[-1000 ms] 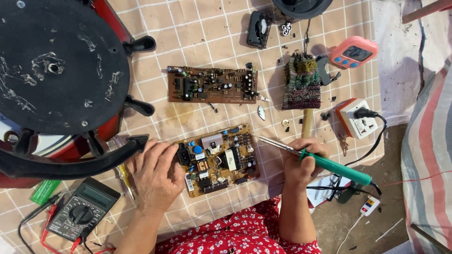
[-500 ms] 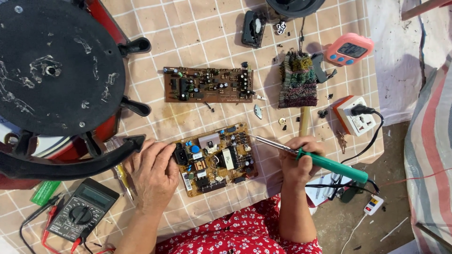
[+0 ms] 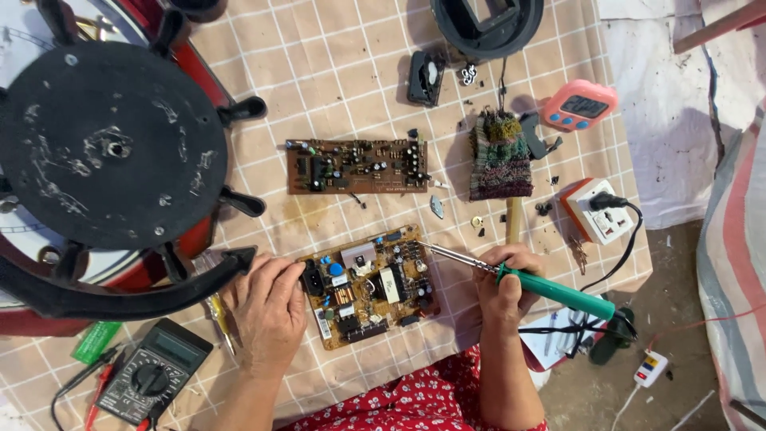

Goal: Soldering electronic components onto a circuit board using a soldering iron.

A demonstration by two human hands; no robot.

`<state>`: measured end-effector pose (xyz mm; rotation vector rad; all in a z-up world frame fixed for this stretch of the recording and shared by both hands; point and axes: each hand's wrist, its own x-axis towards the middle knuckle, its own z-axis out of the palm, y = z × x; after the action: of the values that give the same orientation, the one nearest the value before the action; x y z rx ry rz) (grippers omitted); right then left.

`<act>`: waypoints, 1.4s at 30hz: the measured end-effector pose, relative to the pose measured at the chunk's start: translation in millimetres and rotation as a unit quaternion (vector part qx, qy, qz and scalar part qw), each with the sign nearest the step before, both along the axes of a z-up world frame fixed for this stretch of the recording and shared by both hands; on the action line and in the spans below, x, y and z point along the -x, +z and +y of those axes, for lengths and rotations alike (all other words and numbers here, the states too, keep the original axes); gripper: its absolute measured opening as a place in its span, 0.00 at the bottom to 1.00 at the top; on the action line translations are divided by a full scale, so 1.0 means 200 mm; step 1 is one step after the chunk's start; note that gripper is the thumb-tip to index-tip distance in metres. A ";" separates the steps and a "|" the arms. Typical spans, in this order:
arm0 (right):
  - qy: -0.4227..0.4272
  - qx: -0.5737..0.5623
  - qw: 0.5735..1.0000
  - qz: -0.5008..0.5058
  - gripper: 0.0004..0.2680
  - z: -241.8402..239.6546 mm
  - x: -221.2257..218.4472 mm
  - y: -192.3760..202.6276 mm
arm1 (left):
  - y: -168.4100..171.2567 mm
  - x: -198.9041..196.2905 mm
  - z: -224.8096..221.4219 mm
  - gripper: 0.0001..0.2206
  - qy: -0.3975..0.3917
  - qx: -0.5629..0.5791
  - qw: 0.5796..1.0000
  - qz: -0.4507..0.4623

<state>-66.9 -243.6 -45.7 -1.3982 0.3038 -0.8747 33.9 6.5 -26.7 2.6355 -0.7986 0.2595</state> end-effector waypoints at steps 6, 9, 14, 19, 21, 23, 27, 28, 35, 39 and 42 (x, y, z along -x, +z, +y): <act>0.002 -0.003 1.000 0.000 0.08 0.00 0.00 -0.01 | 0.00 0.00 0.00 0.07 -0.008 0.017 1.000 -0.002; -0.004 0.025 1.000 0.006 0.08 0.00 0.00 0.00 | 0.00 0.00 -0.01 0.06 -0.008 0.035 0.999 0.004; -0.002 -0.006 1.000 0.004 0.09 0.00 0.01 -0.01 | 0.00 0.00 -0.01 0.06 -0.008 0.030 1.000 0.004; -0.005 -0.015 1.000 0.000 0.09 0.00 0.00 0.00 | -0.01 0.00 -0.01 0.06 -0.004 0.037 0.999 0.004; 0.012 0.014 1.000 -0.001 0.08 -0.01 0.00 0.00 | 0.00 0.00 -0.01 0.07 -0.007 0.026 1.000 0.001; 0.007 -0.004 1.000 -0.003 0.08 -0.01 0.00 0.00 | 0.01 0.00 -0.01 0.07 -0.009 0.028 1.000 0.002; 0.009 -0.004 1.000 -0.016 0.08 0.00 -0.01 0.01 | 0.01 0.00 -0.01 0.06 -0.012 0.027 1.000 0.002; 0.008 -0.003 1.000 -0.016 0.08 -0.01 -0.01 0.02 | 0.00 0.00 -0.01 0.06 -0.014 0.027 1.000 0.003; -0.005 -0.028 0.999 -0.017 0.08 -0.02 0.02 -0.01 | -0.02 0.01 0.00 0.06 -0.005 0.018 1.000 0.006; -0.024 -0.052 0.998 -0.030 0.08 -0.03 0.04 -0.02 | -0.02 0.01 0.00 0.06 -0.006 0.029 1.000 0.007; -0.030 -0.046 0.998 -0.028 0.09 -0.03 0.04 -0.03 | -0.05 0.02 0.01 0.06 -0.003 0.024 1.000 0.014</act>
<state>-74.8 -250.6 -51.6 -1.2817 0.3404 -0.9371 30.5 8.1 -35.8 2.5856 -0.7806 0.2376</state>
